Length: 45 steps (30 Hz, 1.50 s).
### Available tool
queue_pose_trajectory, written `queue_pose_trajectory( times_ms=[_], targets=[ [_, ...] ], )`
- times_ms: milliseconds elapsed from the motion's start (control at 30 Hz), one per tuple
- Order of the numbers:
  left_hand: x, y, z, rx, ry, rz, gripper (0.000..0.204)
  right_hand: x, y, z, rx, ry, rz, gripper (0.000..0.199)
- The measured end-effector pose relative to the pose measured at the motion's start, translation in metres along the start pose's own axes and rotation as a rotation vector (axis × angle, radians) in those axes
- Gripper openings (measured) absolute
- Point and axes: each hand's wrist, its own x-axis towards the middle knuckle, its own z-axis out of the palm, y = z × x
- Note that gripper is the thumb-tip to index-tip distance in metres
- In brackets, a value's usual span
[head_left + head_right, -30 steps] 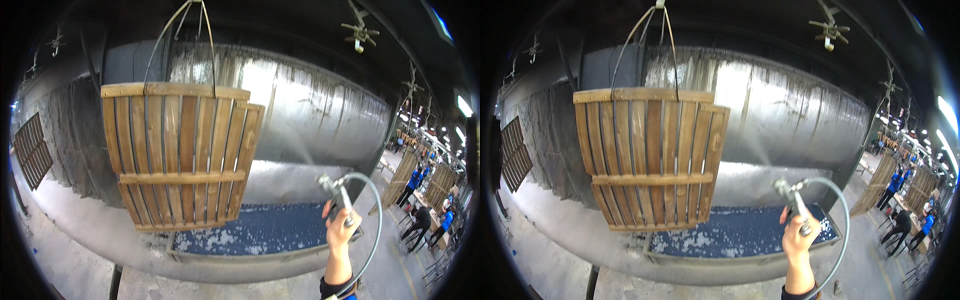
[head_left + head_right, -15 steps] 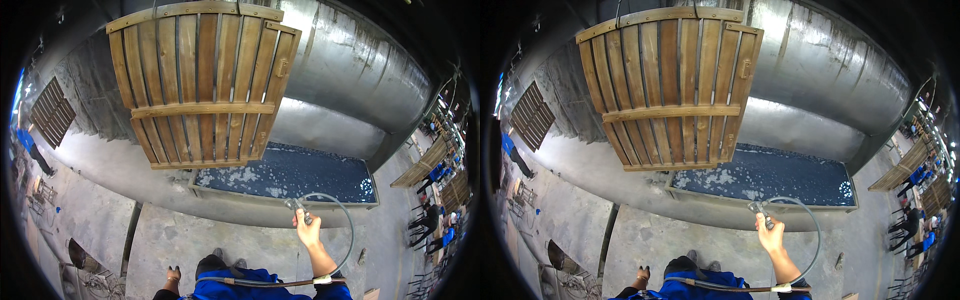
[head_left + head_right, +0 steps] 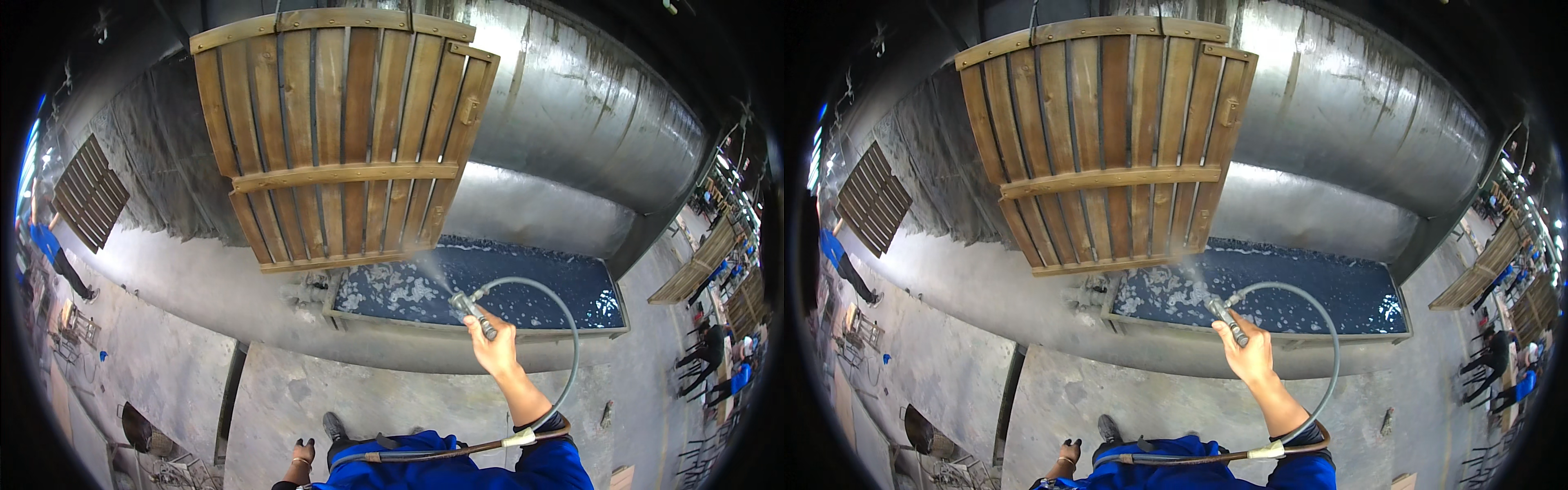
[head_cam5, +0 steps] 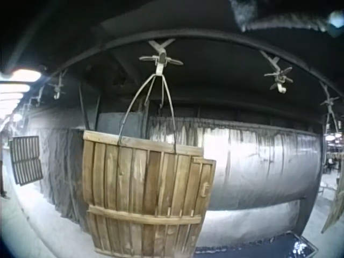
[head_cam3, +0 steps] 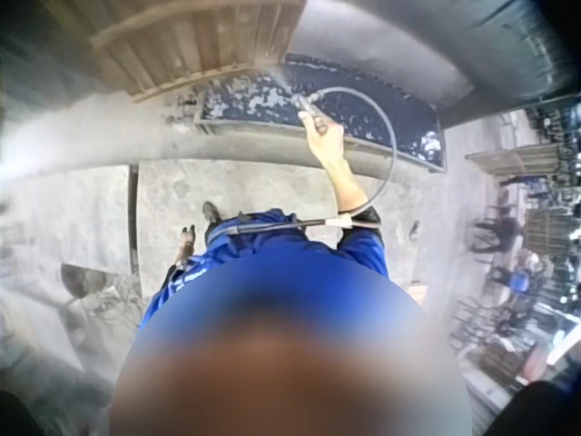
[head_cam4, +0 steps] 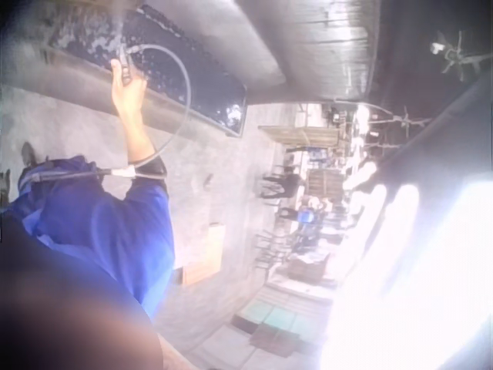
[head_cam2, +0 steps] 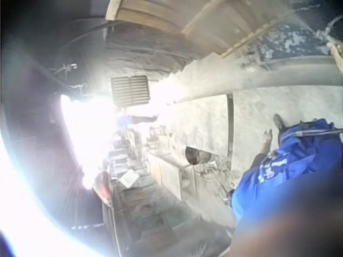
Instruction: The person uses a spray gun to apply a finish to hanging wooden slatted panels in a workshop. They repeatedly spray both sides of each panel, rotate the panels to access all surfaces, and move between multiple panels throughout the clip.
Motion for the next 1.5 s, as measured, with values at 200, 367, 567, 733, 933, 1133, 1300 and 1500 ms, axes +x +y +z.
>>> queue_pose_trajectory(
  times_ms=[200,367,567,733,933,1133,1300,1500],
  targets=[
    [0.075,-0.01,-0.07,-0.202,-0.056,-0.002,0.064,-0.003,-0.05,0.042,0.098,0.02,-0.008,0.055],
    [0.126,-0.057,-0.107,-0.29,-0.128,-0.157,0.039,-0.002,-0.099,0.067,0.05,0.263,-0.368,0.062],
    [0.17,-0.078,-0.132,-0.192,-0.22,-0.23,0.042,-0.016,-0.128,0.134,-0.223,0.061,-0.1,0.064],
    [0.261,-0.002,-0.184,-0.09,-0.061,0.075,0.047,-0.024,-0.16,0.139,-0.235,-0.061,0.106,0.062],
    [0.294,0.282,-0.32,-0.697,0.081,0.672,0.055,-0.037,-0.208,0.111,-0.106,0.258,-0.367,0.067],
    [0.216,0.51,-0.404,-0.921,-0.094,0.948,0.072,-0.059,-0.22,0.149,-0.305,-0.079,-0.075,0.064],
    [0.213,0.599,-0.42,-0.855,-0.166,0.949,0.083,-0.053,-0.244,0.151,-0.297,-0.133,-0.065,0.066],
    [0.23,0.637,-0.419,-0.792,-0.235,0.891,0.098,-0.016,-0.279,0.144,-0.256,0.106,-0.523,0.078]
  ],
)
